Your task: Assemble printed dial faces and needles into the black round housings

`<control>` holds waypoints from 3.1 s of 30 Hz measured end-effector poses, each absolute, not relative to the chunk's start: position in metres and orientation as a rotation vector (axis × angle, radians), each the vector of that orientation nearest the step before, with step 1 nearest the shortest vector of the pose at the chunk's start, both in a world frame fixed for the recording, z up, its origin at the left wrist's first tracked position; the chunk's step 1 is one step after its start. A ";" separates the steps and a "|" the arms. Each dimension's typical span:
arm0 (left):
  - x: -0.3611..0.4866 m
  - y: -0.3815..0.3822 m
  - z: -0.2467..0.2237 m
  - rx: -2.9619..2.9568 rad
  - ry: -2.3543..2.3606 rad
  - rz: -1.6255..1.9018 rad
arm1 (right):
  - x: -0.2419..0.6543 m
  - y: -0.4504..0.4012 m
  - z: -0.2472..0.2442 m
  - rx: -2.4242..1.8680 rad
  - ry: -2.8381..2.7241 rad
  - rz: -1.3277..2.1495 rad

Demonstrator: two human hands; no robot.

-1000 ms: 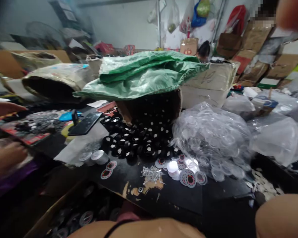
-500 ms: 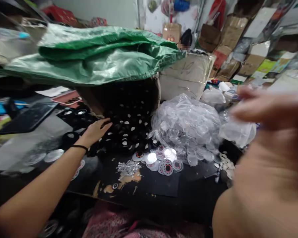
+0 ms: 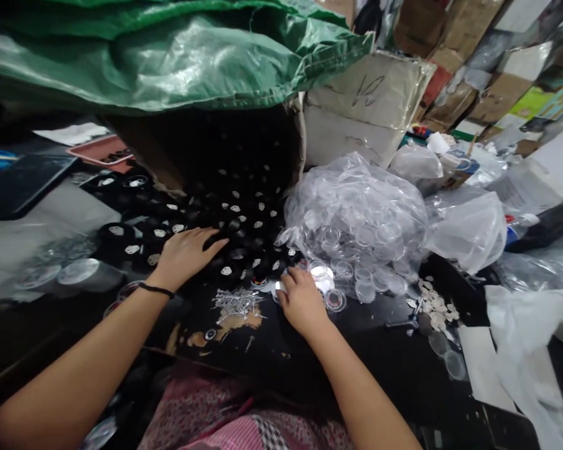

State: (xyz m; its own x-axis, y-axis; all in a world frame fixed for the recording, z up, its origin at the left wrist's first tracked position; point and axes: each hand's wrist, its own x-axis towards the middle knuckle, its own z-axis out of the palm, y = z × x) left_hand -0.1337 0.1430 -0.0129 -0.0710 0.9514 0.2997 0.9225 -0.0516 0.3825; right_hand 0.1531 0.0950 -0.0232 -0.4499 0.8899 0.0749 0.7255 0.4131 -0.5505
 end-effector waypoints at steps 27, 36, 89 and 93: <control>-0.096 0.079 -0.055 2.223 2.003 0.962 | 0.103 0.131 -0.021 -1.100 -2.820 0.427; -0.101 0.062 -0.058 2.231 1.931 0.991 | 0.149 0.118 -0.009 -1.029 -2.809 0.510; -0.020 0.000 -0.012 -0.017 0.920 1.269 | 0.162 0.084 -0.007 -1.469 -1.938 0.929; -0.012 0.004 -0.009 0.014 0.842 1.249 | 0.162 0.070 -0.003 -1.344 -1.862 0.976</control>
